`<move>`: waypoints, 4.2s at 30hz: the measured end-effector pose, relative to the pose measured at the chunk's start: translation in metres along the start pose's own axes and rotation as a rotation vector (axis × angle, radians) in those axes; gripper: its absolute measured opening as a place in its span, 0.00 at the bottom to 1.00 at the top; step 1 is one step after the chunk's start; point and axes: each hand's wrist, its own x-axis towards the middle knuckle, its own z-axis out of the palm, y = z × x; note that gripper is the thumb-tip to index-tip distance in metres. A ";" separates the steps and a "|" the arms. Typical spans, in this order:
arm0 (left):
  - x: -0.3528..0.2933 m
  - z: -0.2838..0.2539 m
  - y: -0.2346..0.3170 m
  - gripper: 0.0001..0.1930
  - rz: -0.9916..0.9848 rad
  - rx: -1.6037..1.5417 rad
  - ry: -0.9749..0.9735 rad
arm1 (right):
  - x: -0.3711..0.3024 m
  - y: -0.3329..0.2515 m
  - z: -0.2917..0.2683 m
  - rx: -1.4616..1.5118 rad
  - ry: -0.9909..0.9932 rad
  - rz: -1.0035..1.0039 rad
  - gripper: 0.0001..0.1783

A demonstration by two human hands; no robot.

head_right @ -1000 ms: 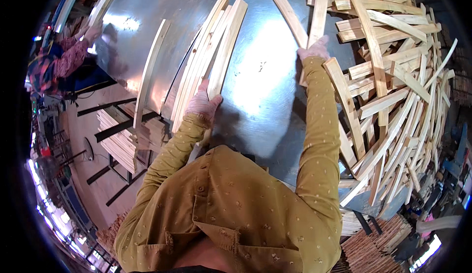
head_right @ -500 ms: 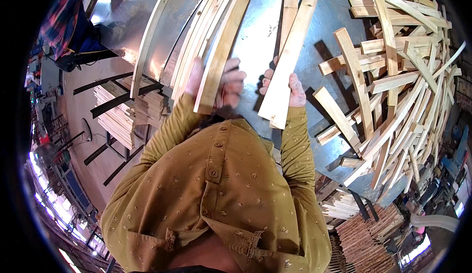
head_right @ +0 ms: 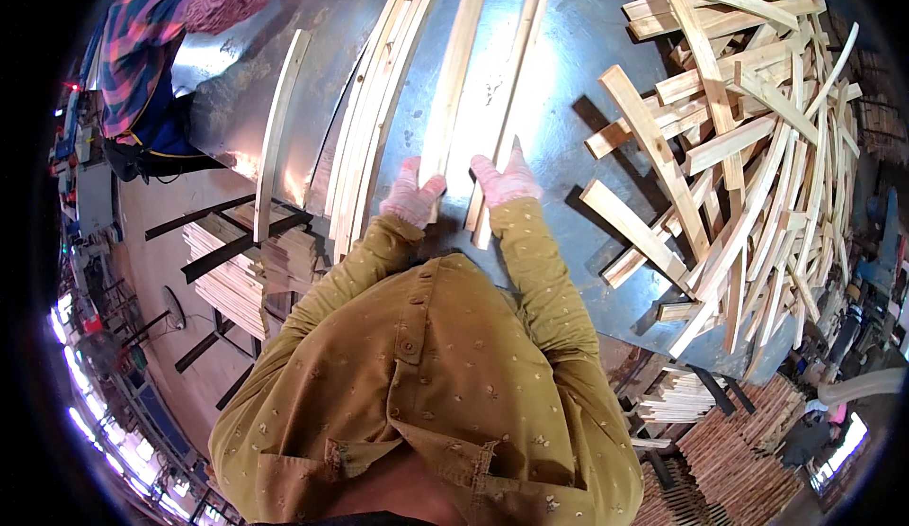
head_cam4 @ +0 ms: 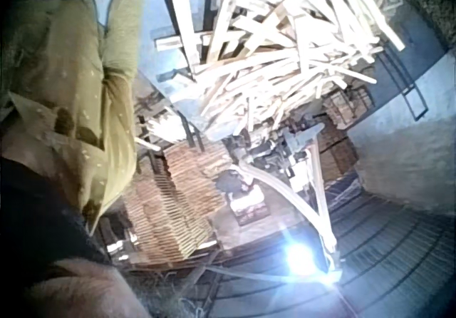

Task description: The person sorts thin wooden strips on a metal table, picking them up from a disorganized pile and arranging them into neat stacks. The person repeatedly gathers strips, aligns them, and places them into a growing stack on the left side of the table.

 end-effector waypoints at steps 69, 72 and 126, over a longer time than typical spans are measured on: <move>0.036 -0.065 0.064 0.65 -0.286 1.054 0.222 | -0.001 -0.031 0.091 -0.716 -0.692 -0.289 0.32; 0.038 -0.065 0.081 0.62 -0.281 1.077 0.205 | 0.006 0.064 0.090 -0.181 -0.434 -0.203 0.31; 0.098 -0.521 -0.031 0.25 0.063 -0.567 -0.129 | 0.005 -0.191 0.464 0.575 -0.448 -0.179 0.56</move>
